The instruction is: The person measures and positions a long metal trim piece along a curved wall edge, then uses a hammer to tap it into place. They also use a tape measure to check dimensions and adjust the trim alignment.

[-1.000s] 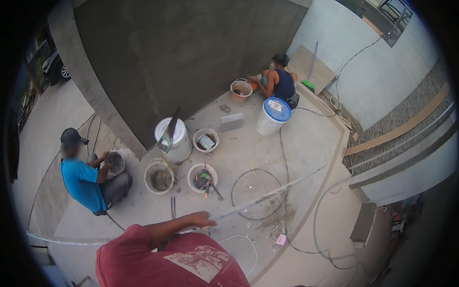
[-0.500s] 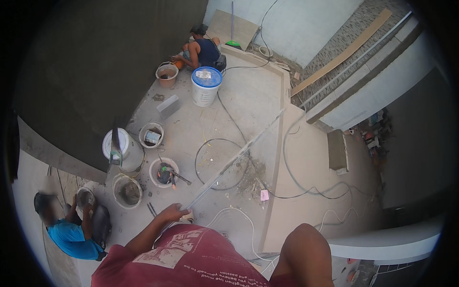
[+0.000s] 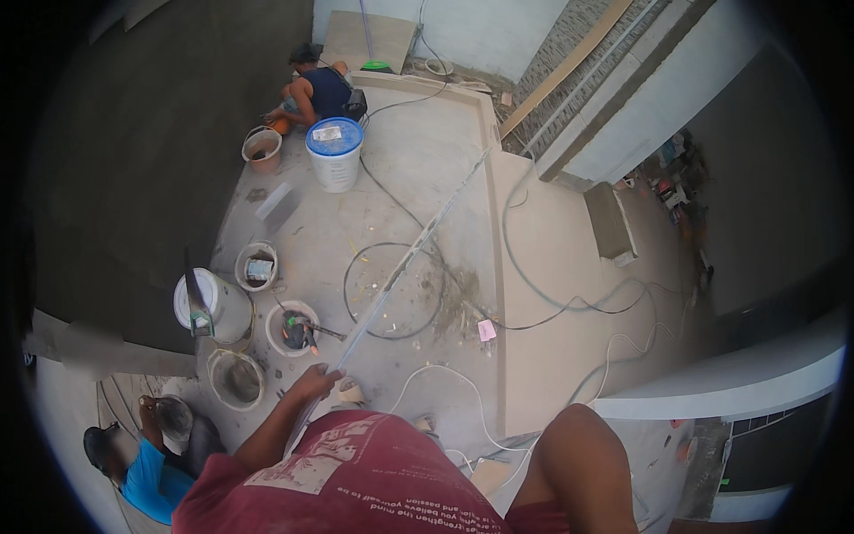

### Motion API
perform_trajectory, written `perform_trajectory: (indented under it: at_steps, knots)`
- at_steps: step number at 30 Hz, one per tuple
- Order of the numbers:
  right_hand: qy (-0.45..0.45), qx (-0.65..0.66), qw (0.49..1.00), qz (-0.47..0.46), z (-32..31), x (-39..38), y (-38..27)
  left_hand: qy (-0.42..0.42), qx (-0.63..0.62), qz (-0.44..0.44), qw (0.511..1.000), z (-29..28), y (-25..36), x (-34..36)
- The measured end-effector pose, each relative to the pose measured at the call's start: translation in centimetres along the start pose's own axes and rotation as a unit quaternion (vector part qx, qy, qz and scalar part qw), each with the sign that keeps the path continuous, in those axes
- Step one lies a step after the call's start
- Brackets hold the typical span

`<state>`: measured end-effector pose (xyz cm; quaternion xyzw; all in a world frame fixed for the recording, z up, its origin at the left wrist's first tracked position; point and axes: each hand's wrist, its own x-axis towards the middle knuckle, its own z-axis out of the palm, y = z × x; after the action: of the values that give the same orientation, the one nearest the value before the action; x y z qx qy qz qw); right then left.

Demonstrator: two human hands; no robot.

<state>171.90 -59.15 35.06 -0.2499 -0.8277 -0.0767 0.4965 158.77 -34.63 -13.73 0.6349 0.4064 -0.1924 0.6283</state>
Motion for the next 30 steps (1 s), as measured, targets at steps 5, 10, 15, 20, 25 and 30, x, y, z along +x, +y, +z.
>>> perform_trajectory:
  at_steps: [5,10,15,20,25,30]
  knots:
    - [0.009,0.077,0.997,0.017,-2.1,-3.0,2.0,0.055,-0.006,-0.013,0.998,-0.8,0.8,-0.9]
    - [0.017,0.132,0.972,0.196,0.3,-9.1,8.3,0.077,0.060,0.092,0.991,0.2,0.7,-1.3]
    - [-0.012,0.001,0.655,0.755,6.9,-24.4,12.1,0.139,0.124,0.012,0.982,1.6,1.1,-5.1]
    - [-0.258,0.015,0.699,0.667,12.7,-32.3,13.0,0.216,0.144,-0.015,0.966,2.7,0.6,-7.0]
    - [-0.341,0.030,0.814,0.470,20.2,-27.0,17.0,0.186,0.182,-0.058,0.964,1.2,1.7,-9.1]
    - [-0.412,0.040,0.852,0.320,25.0,-23.3,19.8,0.203,0.249,0.009,0.947,0.7,4.8,-13.7]
